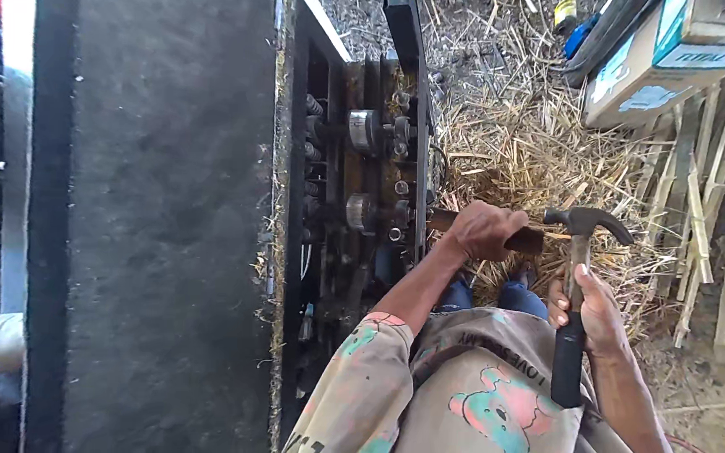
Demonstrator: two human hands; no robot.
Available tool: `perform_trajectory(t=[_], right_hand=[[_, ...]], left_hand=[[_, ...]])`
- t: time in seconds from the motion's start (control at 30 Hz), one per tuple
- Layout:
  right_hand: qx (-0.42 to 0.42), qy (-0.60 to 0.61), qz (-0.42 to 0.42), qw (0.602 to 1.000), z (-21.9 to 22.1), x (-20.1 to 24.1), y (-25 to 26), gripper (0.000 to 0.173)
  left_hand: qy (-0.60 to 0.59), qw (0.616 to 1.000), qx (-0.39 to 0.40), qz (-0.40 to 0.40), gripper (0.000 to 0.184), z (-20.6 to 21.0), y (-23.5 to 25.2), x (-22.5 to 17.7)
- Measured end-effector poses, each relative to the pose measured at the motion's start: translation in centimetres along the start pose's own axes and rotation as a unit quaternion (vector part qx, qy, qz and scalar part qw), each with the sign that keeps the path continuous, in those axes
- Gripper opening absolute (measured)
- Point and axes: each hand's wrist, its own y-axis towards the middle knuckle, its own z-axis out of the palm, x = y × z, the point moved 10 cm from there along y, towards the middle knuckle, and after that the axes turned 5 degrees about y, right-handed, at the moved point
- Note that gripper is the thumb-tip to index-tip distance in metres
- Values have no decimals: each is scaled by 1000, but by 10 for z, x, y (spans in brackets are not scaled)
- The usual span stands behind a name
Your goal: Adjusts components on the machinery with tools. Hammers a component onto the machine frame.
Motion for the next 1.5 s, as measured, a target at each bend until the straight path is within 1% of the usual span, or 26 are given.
perform_trajectory(t=[0.07, 0.13, 0.23, 0.37, 0.57, 0.7, 0.93, 1.07, 1.13, 1.23, 1.5], right_hand=[[-17, -7, -13, 1000, -11, 5, -5, 44], [-38, -9, -25, 999, -21, 12, -7, 44], [-71, -10, -34, 997, -34, 19, -8, 44], [-88, -2, -36, 995, -39, 16, -8, 44], [-71, -5, -32, 997, -30, 9, -4, 44], [-59, -18, -39, 997, -30, 12, -5, 43], [-61, -4, -65, 996, -37, 24, -8, 43], [-77, 2, -69, 995, -42, 28, -8, 43], [-80, 0, -66, 995, -41, 28, -7, 43], [-75, -15, -60, 995, -35, 27, -3, 44], [-49, -24, -65, 996, -24, 26, -6, 41]], left_hand=[[-1, 1000, 19, 3, 33, 0, 9, -12], [-9, 1000, 15, 9, 33, 1, 13, -12], [-7, 1000, 14, -1, 33, 0, 11, -1], [17, 998, 43, -30, 34, 2, -1, 21], [41, 997, 39, -54, 38, 5, -14, 41], [35, 996, 62, -61, 38, 12, -15, 42], [30, 997, 63, -42, 37, 12, -16, 39], [33, 999, 36, -24, 36, 6, -18, 35], [34, 998, 34, -27, 36, 4, -20, 34], [27, 998, 35, -35, 34, 3, -20, 36], [36, 998, 0, -44, 31, 0, -18, 40]])
